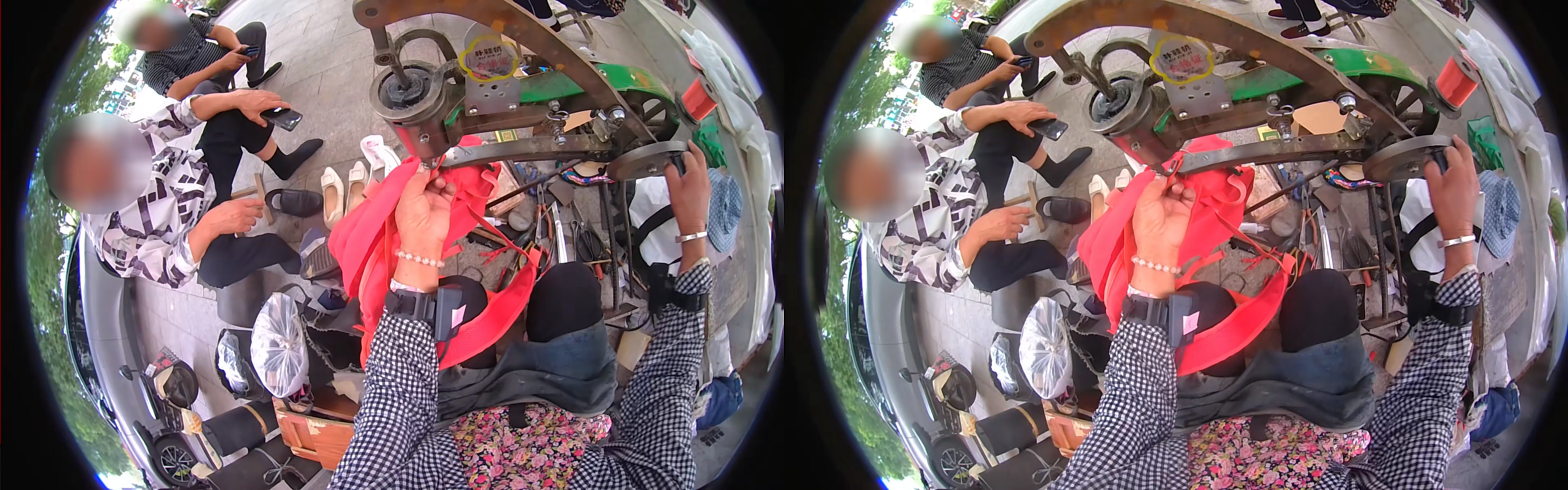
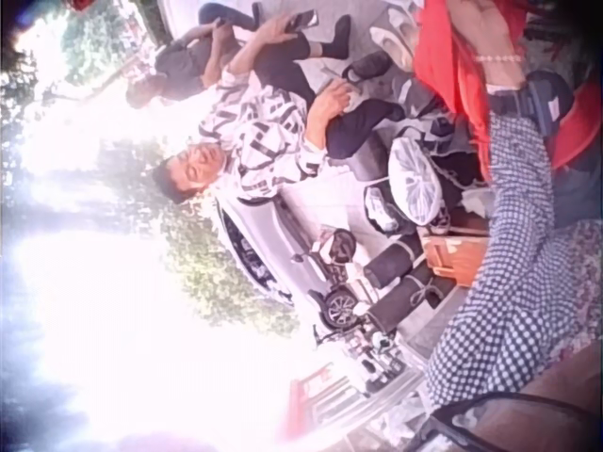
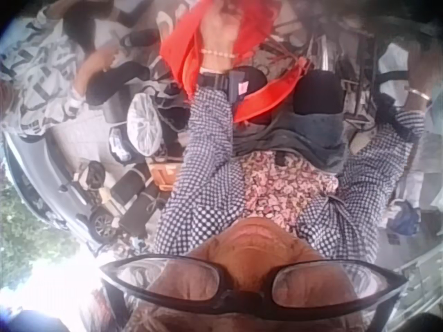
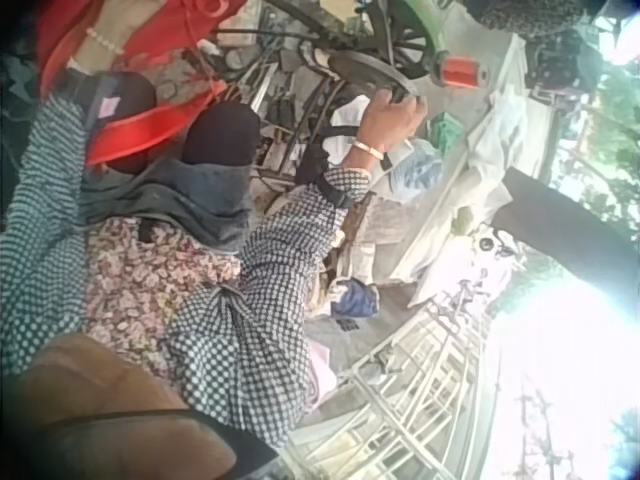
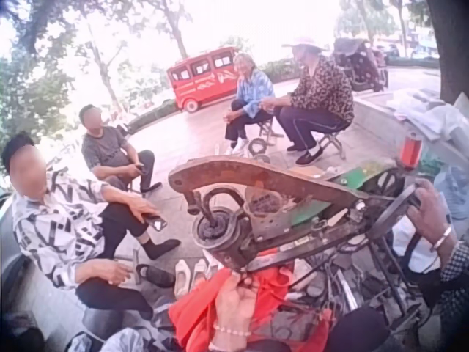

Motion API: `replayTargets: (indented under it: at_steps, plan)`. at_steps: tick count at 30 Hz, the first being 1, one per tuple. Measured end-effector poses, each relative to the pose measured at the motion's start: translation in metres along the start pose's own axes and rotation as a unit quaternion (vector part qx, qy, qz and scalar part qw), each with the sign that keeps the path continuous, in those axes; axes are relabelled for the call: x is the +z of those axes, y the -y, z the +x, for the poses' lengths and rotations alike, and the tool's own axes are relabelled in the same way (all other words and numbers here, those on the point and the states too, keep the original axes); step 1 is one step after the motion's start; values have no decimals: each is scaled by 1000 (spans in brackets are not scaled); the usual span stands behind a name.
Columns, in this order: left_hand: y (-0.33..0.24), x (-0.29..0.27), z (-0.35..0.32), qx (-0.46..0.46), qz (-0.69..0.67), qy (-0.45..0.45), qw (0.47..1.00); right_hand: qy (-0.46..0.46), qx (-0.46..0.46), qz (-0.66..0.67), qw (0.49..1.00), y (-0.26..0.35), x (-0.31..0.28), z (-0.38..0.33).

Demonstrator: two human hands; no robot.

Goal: The recorder uses a manual sewing machine to stitch together parts of a red fabric bag.

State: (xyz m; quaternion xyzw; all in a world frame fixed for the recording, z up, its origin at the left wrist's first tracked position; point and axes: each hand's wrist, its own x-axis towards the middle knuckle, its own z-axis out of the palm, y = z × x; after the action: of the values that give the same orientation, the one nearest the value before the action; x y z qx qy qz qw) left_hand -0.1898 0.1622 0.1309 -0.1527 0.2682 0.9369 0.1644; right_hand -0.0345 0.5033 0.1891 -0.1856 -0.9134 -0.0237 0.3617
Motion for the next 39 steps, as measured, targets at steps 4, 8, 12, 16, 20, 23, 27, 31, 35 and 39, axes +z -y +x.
replayTargets:
  at_steps: [4, 8, 12, 16, 20, 23, 27, 31, 35, 39]
  plan:
    - [6, 0, -4, 9, -12, -6, 1000, 192, 199, 149, 949, -70, 18, -2]
    - [10, 3, -7, 27, -40, -19, 999, 260, 305, 138, 906, -59, 70, -40]
    - [14, 5, -9, 36, -69, -32, 996, 324, 419, 377, 760, 35, 83, -64]
    - [16, 5, -10, 38, -104, -18, 994, 215, 336, 370, 839, 25, 25, -20]
    - [17, 5, -11, 46, -126, -29, 991, 164, 265, 283, 907, -49, 15, -5]
    - [18, 5, -13, 47, -139, -29, 989, 234, 314, 225, 892, -65, 47, -25]
    - [20, 5, -13, 51, -147, -21, 988, 377, 355, 297, 803, 8, 76, -55]
    - [20, 3, -12, 54, -140, -21, 988, 289, 331, 379, 814, 46, 38, -33]
    - [19, -3, -12, 44, -119, -14, 992, 187, 269, 322, 888, -25, 4, -1]
    - [17, -4, -13, 39, -99, 3, 994, 205, 300, 179, 914, -75, 47, -24]
